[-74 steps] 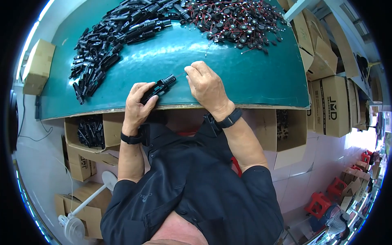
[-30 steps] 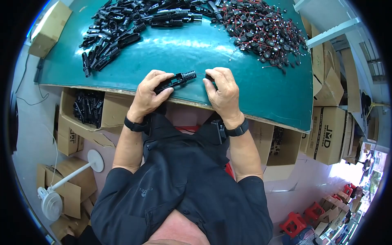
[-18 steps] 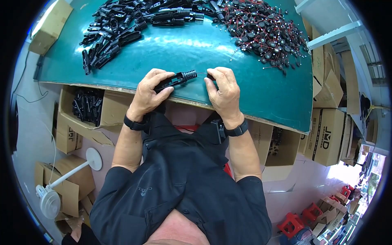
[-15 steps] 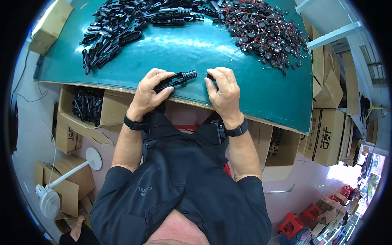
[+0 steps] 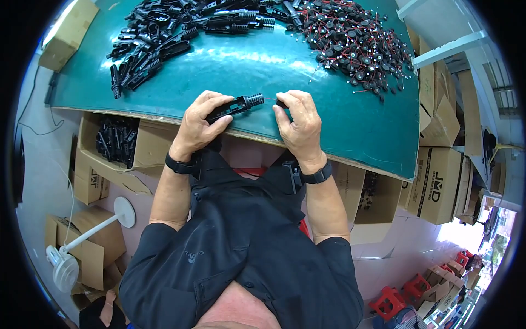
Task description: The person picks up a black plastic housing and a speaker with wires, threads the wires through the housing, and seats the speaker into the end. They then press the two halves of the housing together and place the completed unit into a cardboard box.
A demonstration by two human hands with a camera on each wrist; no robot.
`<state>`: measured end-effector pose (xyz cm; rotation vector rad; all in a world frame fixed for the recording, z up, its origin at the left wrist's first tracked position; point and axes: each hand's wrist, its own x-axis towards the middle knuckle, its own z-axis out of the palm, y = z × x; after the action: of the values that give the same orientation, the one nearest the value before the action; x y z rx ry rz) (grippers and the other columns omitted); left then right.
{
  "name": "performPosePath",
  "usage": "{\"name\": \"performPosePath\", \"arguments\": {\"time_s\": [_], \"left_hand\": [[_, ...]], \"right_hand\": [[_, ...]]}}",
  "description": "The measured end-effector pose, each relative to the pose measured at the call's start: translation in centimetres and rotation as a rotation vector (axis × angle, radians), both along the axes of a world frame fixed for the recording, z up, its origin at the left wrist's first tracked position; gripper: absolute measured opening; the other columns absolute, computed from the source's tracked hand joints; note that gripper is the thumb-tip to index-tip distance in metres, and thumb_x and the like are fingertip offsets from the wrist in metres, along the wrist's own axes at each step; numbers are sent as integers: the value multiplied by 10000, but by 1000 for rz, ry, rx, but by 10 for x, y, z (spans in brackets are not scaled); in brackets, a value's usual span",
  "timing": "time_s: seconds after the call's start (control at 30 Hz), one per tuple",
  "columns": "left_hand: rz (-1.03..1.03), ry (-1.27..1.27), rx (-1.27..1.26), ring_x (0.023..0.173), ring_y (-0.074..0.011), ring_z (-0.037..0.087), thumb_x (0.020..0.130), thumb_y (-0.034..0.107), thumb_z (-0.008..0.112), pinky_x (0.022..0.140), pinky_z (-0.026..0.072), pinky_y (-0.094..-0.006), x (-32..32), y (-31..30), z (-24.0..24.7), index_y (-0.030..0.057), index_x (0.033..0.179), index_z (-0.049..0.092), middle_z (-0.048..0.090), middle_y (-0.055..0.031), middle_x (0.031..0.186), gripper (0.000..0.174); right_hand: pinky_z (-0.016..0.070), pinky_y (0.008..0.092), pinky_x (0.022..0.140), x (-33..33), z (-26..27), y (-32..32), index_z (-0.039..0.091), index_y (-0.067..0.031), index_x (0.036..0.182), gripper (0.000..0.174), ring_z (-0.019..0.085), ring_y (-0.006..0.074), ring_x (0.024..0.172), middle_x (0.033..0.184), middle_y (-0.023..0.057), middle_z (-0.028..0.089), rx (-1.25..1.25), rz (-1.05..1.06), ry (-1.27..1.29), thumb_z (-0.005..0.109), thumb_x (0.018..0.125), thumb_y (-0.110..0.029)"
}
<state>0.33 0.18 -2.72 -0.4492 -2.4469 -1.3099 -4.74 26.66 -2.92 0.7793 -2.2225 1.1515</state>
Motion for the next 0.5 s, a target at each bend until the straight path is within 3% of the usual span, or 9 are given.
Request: {"name": "performPosePath", "arguments": {"time_s": [0.5], "left_hand": [[-11,14,13,1046,-316,725,837,60,832,910,592,-381,-1,-1,1,33,1271,762,725,-159,1153,440]], "right_hand": [[622,314,783,4,0,-6,758,-33,1152,314,728,198,914,1114,106,724,-98,8,-101,843,860,42]]}}
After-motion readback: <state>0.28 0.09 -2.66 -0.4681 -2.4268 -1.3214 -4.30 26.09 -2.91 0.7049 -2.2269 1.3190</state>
